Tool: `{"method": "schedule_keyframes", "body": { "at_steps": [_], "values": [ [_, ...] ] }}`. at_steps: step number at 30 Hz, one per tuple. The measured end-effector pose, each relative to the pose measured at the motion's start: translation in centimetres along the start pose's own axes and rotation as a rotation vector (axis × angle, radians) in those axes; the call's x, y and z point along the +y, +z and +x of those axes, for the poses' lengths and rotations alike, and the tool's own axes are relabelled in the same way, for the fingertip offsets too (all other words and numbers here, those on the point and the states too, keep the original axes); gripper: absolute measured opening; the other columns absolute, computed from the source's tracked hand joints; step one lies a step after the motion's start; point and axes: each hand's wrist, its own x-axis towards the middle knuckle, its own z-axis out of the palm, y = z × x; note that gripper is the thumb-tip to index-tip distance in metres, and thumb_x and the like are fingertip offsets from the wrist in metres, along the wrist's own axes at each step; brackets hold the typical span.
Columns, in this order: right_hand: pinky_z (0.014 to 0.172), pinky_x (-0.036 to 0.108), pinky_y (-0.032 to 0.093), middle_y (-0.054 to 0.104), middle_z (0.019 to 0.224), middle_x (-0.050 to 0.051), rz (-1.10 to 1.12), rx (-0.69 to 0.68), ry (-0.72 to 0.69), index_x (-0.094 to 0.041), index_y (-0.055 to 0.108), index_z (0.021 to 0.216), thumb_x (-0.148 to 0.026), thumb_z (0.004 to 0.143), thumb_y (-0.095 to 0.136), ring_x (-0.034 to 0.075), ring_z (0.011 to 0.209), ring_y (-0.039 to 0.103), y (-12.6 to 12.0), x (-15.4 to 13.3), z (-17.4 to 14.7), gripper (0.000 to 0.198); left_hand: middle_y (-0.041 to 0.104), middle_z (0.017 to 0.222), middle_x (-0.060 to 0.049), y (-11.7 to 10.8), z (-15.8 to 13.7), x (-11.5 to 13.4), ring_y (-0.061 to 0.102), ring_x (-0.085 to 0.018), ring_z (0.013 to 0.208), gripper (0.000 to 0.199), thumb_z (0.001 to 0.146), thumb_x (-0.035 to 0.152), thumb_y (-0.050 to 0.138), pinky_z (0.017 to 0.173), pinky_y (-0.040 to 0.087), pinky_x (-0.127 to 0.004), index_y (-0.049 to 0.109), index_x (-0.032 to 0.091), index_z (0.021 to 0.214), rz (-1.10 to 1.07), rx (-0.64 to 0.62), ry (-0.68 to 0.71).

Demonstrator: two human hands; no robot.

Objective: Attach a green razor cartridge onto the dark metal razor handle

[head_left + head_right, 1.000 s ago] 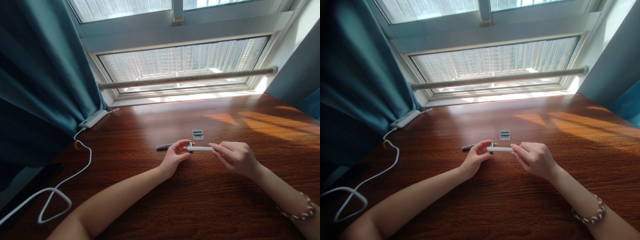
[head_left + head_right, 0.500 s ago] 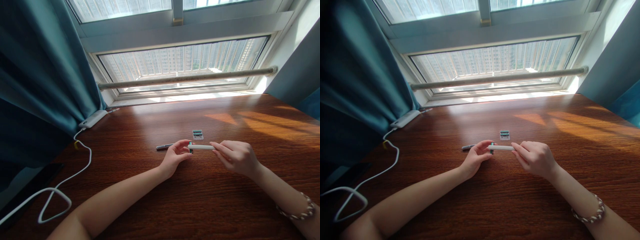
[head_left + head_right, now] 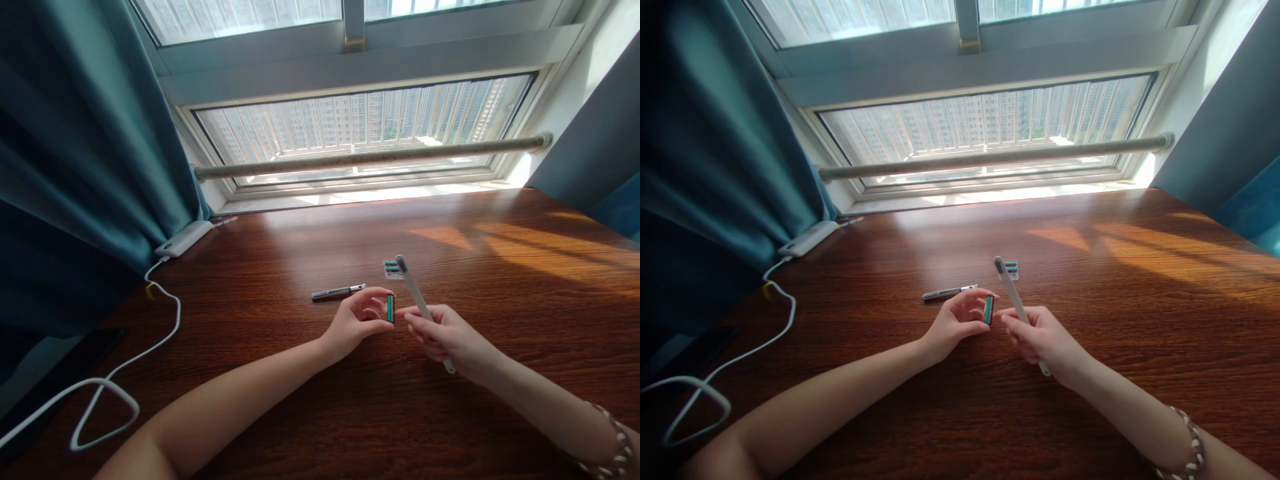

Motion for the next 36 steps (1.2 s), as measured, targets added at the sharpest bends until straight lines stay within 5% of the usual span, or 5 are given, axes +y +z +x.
{"method": "schedule_keyframes", "body": {
  "at_steps": [3, 12, 22, 36],
  "values": [
    [0.033, 0.017, 0.010, 0.041, 0.051, -0.007, 0.044, -0.082, -0.005, -0.014, 0.058, 0.078, -0.046, 0.074, 0.057, 0.000, 0.035, 0.020, 1.1, 0.8, -0.1, 0.032, 0.058, 0.088, -0.003, 0.1, -0.1, 0.0, 0.053, -0.014, 0.081, 0.046, 0.059, 0.016, 0.073, 0.071, 0.042, -0.027, 0.057, 0.020, 0.103, 0.073, -0.030, 0.006],
    [0.037, 0.018, 0.015, 0.048, 0.049, -0.004, -0.171, 0.028, -0.128, -0.013, 0.064, 0.093, -0.039, 0.073, 0.061, 0.002, 0.039, 0.031, 0.7, 1.0, -0.1, 0.033, 0.057, 0.086, -0.004, 0.1, -0.1, 0.0, 0.052, -0.014, 0.080, 0.044, 0.065, 0.020, 0.069, 0.073, 0.042, -0.027, 0.053, 0.018, 0.106, 0.171, -0.092, 0.020],
    [0.034, 0.019, 0.009, 0.037, 0.043, -0.009, 0.105, -0.068, -0.050, -0.012, 0.059, 0.098, -0.042, 0.072, 0.061, 0.001, 0.034, 0.019, 0.9, 1.6, 0.4, 0.039, 0.053, 0.106, -0.007, 0.2, -0.2, 0.3, 0.051, -0.014, 0.084, 0.044, 0.065, 0.021, 0.069, 0.075, 0.042, -0.028, 0.054, 0.018, 0.106, 0.237, -0.179, 0.102],
    [0.044, 0.020, 0.029, 0.042, 0.048, -0.006, -0.324, 0.086, -0.217, -0.016, 0.049, 0.065, -0.043, 0.074, 0.057, 0.007, 0.044, 0.037, 1.3, 1.1, 0.0, 0.029, 0.054, 0.106, -0.008, 0.8, -0.7, 0.6, 0.051, -0.018, 0.092, 0.042, 0.063, 0.023, 0.069, 0.078, 0.041, -0.029, 0.055, 0.019, 0.102, 0.404, -0.126, 0.148]
  ]
}}
